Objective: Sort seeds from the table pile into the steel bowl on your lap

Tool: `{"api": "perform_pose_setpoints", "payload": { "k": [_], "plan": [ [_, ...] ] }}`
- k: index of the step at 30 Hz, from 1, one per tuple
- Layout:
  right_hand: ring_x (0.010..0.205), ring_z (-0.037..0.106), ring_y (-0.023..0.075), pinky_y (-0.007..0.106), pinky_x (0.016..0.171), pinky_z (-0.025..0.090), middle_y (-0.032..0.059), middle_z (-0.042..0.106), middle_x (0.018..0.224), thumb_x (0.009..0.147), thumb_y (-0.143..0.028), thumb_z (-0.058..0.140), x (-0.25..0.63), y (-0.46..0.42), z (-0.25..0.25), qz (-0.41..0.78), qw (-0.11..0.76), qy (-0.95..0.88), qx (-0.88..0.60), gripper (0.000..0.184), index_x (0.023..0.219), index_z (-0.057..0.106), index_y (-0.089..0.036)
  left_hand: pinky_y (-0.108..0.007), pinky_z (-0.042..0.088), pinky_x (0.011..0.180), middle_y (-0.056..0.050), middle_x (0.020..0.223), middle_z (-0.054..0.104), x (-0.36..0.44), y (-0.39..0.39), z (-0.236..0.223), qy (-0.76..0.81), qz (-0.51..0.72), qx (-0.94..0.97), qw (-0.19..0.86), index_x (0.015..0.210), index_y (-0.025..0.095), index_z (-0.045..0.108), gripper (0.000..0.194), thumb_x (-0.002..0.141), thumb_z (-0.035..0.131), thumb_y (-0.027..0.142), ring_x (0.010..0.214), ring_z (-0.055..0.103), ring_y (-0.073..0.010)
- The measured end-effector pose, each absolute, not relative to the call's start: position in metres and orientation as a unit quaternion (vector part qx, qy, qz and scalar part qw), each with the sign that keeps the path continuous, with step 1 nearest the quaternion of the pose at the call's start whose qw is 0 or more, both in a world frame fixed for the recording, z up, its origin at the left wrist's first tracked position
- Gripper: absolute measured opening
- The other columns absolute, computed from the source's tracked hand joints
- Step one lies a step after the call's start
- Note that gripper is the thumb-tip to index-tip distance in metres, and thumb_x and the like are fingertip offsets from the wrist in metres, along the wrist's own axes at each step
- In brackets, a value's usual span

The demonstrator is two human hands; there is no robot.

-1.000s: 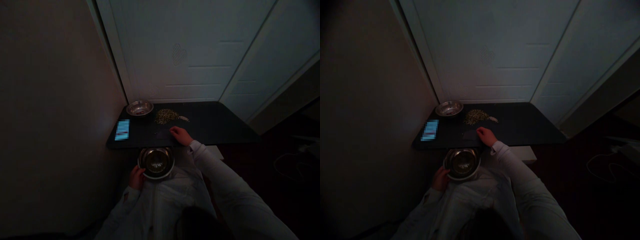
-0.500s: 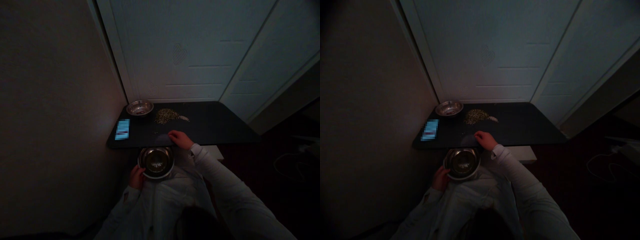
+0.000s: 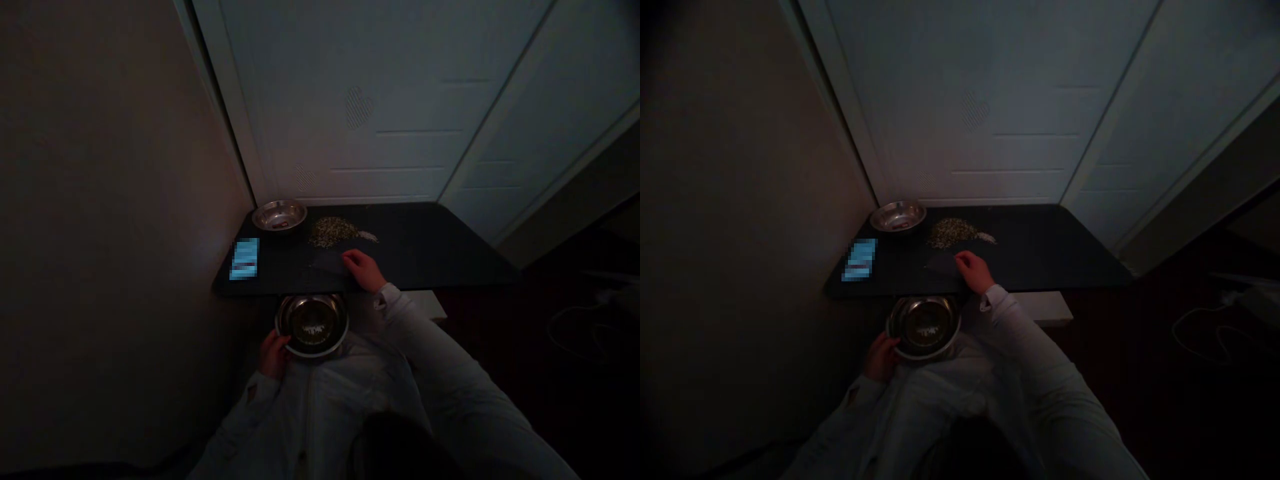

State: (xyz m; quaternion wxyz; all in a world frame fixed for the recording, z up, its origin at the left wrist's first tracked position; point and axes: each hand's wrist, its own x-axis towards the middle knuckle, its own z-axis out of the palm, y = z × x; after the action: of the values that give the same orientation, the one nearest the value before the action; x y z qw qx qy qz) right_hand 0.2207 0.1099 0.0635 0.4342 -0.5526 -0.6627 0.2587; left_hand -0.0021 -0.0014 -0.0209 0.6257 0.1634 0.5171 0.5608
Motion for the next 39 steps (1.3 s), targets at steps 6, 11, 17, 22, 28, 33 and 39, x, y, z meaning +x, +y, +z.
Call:
{"api": "perform_pose_setpoints", "payload": {
  "k": [6, 11, 17, 22, 28, 33, 39],
  "plan": [
    [0.063, 0.05, 0.0116, 0.024, 0.06, 0.038, 0.0014, 0.056, 0.069, 0.071, -0.028, 0.041, 0.21, 0.113, 0.063, 0.237, 0.433, -0.662, -0.564, 0.021, 0.079, 0.056, -0.016, -0.019, 0.033, 0.04, 0.006, 0.047, 0.055, -0.001, -0.003, -0.018, 0.513, 0.566, 0.162, 0.625, 0.065, 0.016, 0.054, 0.021, 0.045, 0.06, 0.012, 0.043, 0.051, -0.0089],
    [0.064, 0.051, 0.0115, 0.024, 0.062, 0.039, 0.0016, 0.058, 0.071, 0.07, -0.026, 0.041, 0.205, 0.117, 0.062, 0.215, 0.44, -0.66, -0.57, 0.021, 0.08, 0.056, -0.016, -0.02, 0.036, 0.042, 0.004, 0.05, 0.058, 0.001, -0.003, -0.013, 0.525, 0.562, 0.146, 0.622, 0.069, 0.016, 0.056, 0.026, 0.044, 0.059, 0.01, 0.044, 0.053, -0.0097],
    [0.067, 0.052, 0.0121, 0.024, 0.063, 0.039, 0.0025, 0.059, 0.074, 0.071, -0.027, 0.04, 0.205, 0.119, 0.062, 0.202, 0.464, -0.632, -0.587, 0.022, 0.081, 0.056, -0.016, -0.019, 0.034, 0.039, 0.006, 0.045, 0.055, 0.001, -0.003, -0.015, 0.521, 0.566, 0.158, 0.619, 0.064, 0.016, 0.056, 0.02, 0.044, 0.06, 0.012, 0.041, 0.05, -0.0086],
    [0.066, 0.051, 0.0122, 0.024, 0.063, 0.039, 0.0029, 0.059, 0.074, 0.071, -0.025, 0.04, 0.205, 0.118, 0.062, 0.19, 0.461, -0.633, -0.592, 0.021, 0.081, 0.056, -0.016, -0.019, 0.034, 0.04, 0.005, 0.047, 0.056, 0.001, -0.003, -0.015, 0.516, 0.57, 0.166, 0.617, 0.066, 0.016, 0.056, 0.023, 0.044, 0.059, 0.011, 0.041, 0.05, -0.0083],
    [0.065, 0.051, 0.0123, 0.025, 0.062, 0.039, 0.0025, 0.059, 0.072, 0.071, -0.027, 0.04, 0.206, 0.118, 0.061, 0.18, 0.468, -0.626, -0.598, 0.021, 0.08, 0.056, -0.016, -0.02, 0.033, 0.039, 0.004, 0.048, 0.057, 0.001, -0.002, -0.014, 0.533, 0.559, 0.157, 0.615, 0.066, 0.016, 0.056, 0.023, 0.044, 0.059, 0.012, 0.041, 0.05, -0.0091],
    [0.066, 0.052, 0.0124, 0.025, 0.063, 0.039, 0.0026, 0.059, 0.072, 0.071, -0.026, 0.039, 0.206, 0.116, 0.062, 0.176, 0.467, -0.627, -0.598, 0.021, 0.079, 0.056, -0.016, -0.02, 0.032, 0.039, 0.005, 0.048, 0.057, 0.001, -0.002, -0.017, 0.527, 0.562, 0.153, 0.62, 0.067, 0.016, 0.056, 0.024, 0.044, 0.059, 0.011, 0.041, 0.05, -0.009],
    [0.067, 0.051, 0.0124, 0.025, 0.064, 0.039, 0.0029, 0.059, 0.074, 0.072, -0.026, 0.038, 0.207, 0.117, 0.06, 0.164, 0.462, -0.633, -0.599, 0.021, 0.081, 0.055, -0.016, -0.019, 0.031, 0.038, 0.006, 0.046, 0.055, 0.001, -0.002, -0.018, 0.526, 0.564, 0.157, 0.617, 0.067, 0.016, 0.056, 0.023, 0.044, 0.059, 0.012, 0.04, 0.049, -0.0082]
  ]
}}
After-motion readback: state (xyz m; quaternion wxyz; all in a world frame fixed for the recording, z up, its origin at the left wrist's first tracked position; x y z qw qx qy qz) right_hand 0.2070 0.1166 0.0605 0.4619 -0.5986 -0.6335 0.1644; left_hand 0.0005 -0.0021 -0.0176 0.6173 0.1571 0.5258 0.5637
